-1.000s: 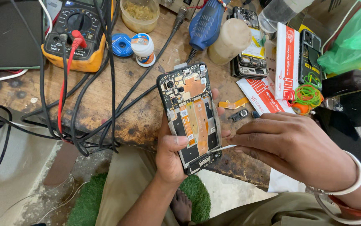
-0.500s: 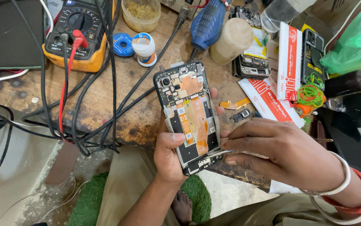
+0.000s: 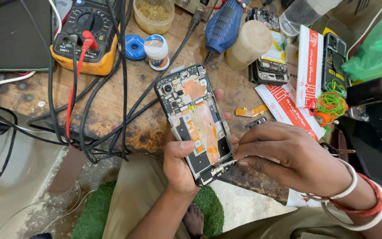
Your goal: The person removes rubber bands from a disassembled smartphone, then uses tweezers to place a battery and a metal shielding plate inside the chassis. Finally, the person aligns and closes the phone's back cover.
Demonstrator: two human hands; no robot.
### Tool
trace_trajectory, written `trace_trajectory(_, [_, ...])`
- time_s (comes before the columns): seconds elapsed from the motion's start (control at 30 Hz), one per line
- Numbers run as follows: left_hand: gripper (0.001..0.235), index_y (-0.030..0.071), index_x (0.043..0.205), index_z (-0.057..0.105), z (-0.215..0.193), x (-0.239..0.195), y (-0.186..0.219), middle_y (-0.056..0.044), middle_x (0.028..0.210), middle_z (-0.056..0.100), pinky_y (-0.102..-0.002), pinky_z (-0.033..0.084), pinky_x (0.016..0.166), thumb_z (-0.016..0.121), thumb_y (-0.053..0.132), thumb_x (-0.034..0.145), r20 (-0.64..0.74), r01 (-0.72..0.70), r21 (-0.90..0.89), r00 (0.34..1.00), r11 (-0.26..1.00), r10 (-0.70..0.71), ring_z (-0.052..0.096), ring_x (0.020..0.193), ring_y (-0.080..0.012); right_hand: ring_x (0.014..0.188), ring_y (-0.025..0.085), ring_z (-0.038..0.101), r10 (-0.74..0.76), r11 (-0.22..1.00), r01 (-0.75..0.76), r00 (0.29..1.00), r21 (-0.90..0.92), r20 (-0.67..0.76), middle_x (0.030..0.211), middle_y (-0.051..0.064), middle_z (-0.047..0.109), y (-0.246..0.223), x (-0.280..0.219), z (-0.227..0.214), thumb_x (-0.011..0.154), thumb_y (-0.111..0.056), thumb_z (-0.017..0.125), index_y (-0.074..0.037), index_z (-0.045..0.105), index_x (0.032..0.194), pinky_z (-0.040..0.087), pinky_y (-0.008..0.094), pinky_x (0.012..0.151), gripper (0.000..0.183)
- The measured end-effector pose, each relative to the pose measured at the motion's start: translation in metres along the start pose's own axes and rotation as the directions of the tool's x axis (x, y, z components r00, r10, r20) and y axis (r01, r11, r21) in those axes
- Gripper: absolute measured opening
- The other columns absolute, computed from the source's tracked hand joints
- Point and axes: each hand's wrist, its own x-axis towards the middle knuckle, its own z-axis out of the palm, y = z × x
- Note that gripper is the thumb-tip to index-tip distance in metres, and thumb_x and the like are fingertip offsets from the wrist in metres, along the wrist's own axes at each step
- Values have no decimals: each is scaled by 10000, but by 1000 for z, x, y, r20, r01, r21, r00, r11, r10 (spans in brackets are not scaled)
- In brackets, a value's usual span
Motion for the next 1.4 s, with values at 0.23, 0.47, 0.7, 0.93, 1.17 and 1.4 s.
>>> trace_trajectory(0.23, [1003, 59, 1682, 243, 1, 4, 4, -238, 1642, 373, -453, 563, 1002, 671, 243, 793, -43, -30, -21, 999, 999, 29, 561, 1275, -302, 893, 244, 714, -61, 998, 60, 998, -23, -13, 1051, 52, 709, -5, 4, -7, 862, -118, 731, -70, 737, 1061, 553, 357, 756, 205])
trace_trajectory(0.47, [993, 26, 1661, 251, 5, 2, 3, -258, 1656, 365, -455, 558, 1009, 674, 243, 789, -14, -26, 127, 1000, 992, 28, 549, 1288, -299, 749, 238, 689, -17, 970, -2, 997, -245, -75, 933, 47, 705, -5, -1, -5, 734, -171, 814, -108, 749, 1013, 534, 364, 615, 294])
trace_trajectory(0.7, [952, 6, 1625, 277, 9, 1, 3, -254, 1625, 415, -431, 537, 1064, 662, 237, 785, -49, -1, 324, 999, 946, 18, 548, 1307, -287, 777, 238, 687, -134, 956, 119, 990, -267, -41, 960, 36, 691, -9, 8, 9, 715, -224, 821, -100, 745, 1082, 541, 376, 660, 395])
trace_trajectory(0.93, [948, -3, 1609, 285, 12, 1, 4, -243, 1610, 430, -417, 544, 1028, 637, 224, 759, -68, -3, 389, 997, 921, 32, 560, 1291, -278, 829, 223, 686, -208, 871, 191, 978, -452, 11, 988, 36, 678, -20, 16, 21, 712, -305, 805, -109, 737, 1035, 526, 401, 682, 384])
trace_trajectory(1.17, [945, 4, 1649, 272, 2, 1, 4, -256, 1628, 408, -433, 547, 1048, 628, 263, 813, -43, -6, 51, 999, 999, 8, 570, 1264, -311, 829, 242, 699, -453, 859, 396, 883, -323, -124, 1018, 67, 659, -2, 26, 32, 872, -199, 823, -33, 707, 1014, 517, 358, 674, 248])
trace_trajectory(1.4, [949, 29, 1668, 261, -2, 2, 6, -250, 1659, 364, -456, 573, 986, 643, 254, 829, -35, -40, -70, 999, 997, 37, 571, 1246, -317, 789, 196, 682, -559, 778, 498, 827, -382, -60, 1029, 67, 670, 9, 25, 29, 823, -243, 809, -54, 732, 1039, 513, 350, 650, 298])
